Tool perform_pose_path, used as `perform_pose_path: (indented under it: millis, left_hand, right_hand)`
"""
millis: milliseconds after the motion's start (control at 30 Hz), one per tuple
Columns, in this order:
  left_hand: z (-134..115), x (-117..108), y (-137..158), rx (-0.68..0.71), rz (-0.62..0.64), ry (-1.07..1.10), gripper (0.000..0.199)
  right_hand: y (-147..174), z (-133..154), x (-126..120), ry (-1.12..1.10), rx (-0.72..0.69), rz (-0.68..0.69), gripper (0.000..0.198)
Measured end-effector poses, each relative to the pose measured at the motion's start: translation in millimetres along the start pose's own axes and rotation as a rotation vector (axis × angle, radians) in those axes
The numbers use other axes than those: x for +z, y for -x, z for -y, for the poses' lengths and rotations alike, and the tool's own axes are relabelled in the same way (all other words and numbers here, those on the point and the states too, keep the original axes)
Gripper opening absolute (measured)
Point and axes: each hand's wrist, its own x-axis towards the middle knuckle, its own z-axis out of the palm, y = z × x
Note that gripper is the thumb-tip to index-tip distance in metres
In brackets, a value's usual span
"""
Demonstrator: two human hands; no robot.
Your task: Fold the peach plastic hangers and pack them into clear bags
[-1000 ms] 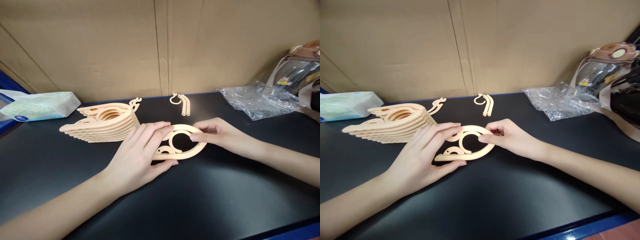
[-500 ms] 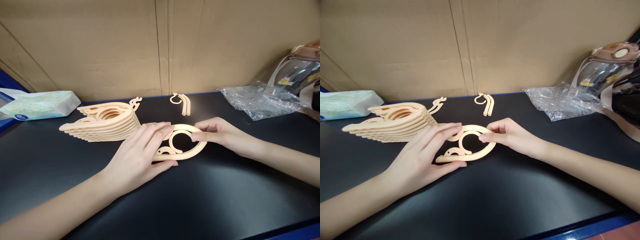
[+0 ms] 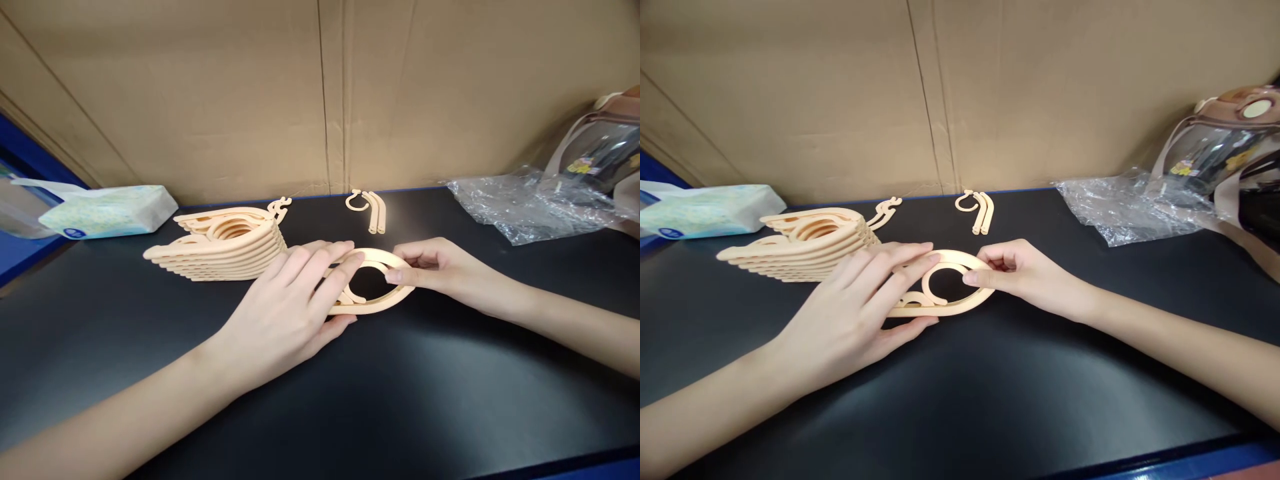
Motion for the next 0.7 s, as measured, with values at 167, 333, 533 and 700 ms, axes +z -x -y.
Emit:
perform_pose_path:
  millis: [167,333,533,700]
  left_hand:
    - [16,-31,-7,-0.065,-0.028,0.048,0.049]
    - [65,-67,6,-0.278,-0.044,0.159,0.055]
    - [109,-74,41,-0.695,0.085,0.212,0.065]
    - [128,-61,54,-0.698,0.073,0.257,0.078]
  right_hand:
    - [-1,-6,-3,-0.097,-0.097,-0.081,0.052]
    - [-6,-10,-5,0.079,-0.099,-0.09,0.04]
    - [-6,-10,0,0.369,-0.112,0.08,0.028]
    - [-5,-11,2,0.533,-0.239,0.052,0.023]
